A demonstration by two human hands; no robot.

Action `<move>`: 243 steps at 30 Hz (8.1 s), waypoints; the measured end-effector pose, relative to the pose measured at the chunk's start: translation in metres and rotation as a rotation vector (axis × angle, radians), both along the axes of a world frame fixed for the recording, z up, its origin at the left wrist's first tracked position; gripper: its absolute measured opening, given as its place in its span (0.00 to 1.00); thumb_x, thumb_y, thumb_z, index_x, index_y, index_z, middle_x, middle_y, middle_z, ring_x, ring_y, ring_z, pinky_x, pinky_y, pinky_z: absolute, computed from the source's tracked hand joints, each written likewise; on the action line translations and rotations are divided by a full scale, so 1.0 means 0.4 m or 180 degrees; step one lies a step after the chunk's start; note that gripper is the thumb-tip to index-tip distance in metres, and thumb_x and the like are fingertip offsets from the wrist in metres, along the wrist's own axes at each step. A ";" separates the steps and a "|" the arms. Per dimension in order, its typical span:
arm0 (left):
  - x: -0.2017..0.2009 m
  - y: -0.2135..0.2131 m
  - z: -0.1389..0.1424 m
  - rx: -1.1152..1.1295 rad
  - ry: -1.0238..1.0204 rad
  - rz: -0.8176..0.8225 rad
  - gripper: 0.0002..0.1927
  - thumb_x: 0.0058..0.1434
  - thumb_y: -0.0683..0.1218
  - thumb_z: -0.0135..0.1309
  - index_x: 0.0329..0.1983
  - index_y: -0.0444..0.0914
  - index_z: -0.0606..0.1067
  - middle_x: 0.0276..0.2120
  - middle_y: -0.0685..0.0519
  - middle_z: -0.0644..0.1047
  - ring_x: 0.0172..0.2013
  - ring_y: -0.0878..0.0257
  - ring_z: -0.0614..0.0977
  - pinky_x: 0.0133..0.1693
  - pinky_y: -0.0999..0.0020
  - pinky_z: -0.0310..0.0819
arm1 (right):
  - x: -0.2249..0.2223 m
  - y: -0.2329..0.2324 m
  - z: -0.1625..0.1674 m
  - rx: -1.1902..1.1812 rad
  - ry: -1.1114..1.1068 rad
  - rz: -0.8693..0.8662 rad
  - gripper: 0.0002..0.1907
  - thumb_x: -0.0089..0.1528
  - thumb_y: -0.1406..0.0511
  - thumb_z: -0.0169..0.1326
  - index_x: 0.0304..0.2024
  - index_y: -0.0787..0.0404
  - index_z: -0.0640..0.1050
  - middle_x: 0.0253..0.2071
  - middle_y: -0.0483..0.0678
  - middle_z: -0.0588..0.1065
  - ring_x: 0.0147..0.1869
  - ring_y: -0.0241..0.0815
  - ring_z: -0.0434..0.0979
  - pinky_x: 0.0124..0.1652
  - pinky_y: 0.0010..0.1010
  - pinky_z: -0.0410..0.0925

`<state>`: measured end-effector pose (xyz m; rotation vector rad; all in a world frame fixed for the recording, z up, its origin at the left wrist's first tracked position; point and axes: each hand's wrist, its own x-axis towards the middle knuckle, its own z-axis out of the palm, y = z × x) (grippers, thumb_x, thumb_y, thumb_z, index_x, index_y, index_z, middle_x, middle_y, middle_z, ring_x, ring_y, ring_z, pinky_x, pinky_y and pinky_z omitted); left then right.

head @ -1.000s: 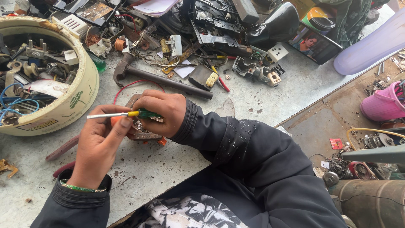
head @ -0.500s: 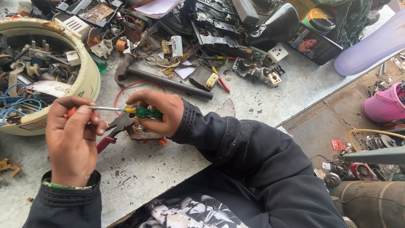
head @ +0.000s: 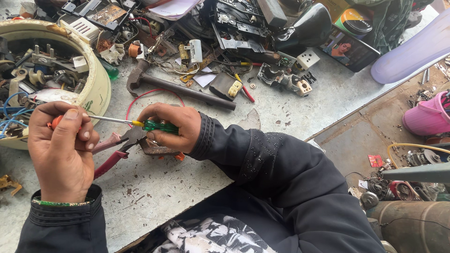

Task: The person uses pliers and a screwdriver to manipulate a small orange electrical component on a cluttered workbench. They then use a hammer to strike the component while holding it with a screwdriver, and finally use pliers to cut a wire attached to the component.

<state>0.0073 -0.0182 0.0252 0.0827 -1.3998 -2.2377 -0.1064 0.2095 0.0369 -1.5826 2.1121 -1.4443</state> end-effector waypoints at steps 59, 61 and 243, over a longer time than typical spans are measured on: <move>0.002 -0.018 -0.006 -0.0103 -0.0025 0.0127 0.14 0.85 0.47 0.52 0.42 0.39 0.68 0.37 0.54 0.72 0.30 0.70 0.71 0.30 0.75 0.63 | 0.010 0.009 0.008 -0.0113 -0.0101 0.0363 0.16 0.73 0.62 0.50 0.61 0.61 0.72 0.49 0.50 0.78 0.48 0.41 0.84 0.49 0.31 0.74; 0.001 -0.019 -0.006 -0.0104 -0.0040 0.0134 0.13 0.85 0.48 0.52 0.42 0.39 0.68 0.37 0.54 0.72 0.30 0.70 0.71 0.30 0.75 0.63 | 0.012 0.009 0.007 -0.0066 -0.0135 0.0317 0.16 0.72 0.62 0.50 0.60 0.61 0.73 0.48 0.50 0.78 0.47 0.42 0.84 0.49 0.31 0.74; -0.037 0.043 0.009 -0.1796 0.0076 0.0516 0.17 0.82 0.49 0.34 0.38 0.36 0.65 0.30 0.59 0.67 0.30 0.74 0.64 0.32 0.77 0.61 | -0.019 0.030 -0.008 0.0057 0.0279 0.0300 0.18 0.67 0.70 0.58 0.59 0.66 0.77 0.43 0.51 0.80 0.44 0.37 0.81 0.45 0.26 0.73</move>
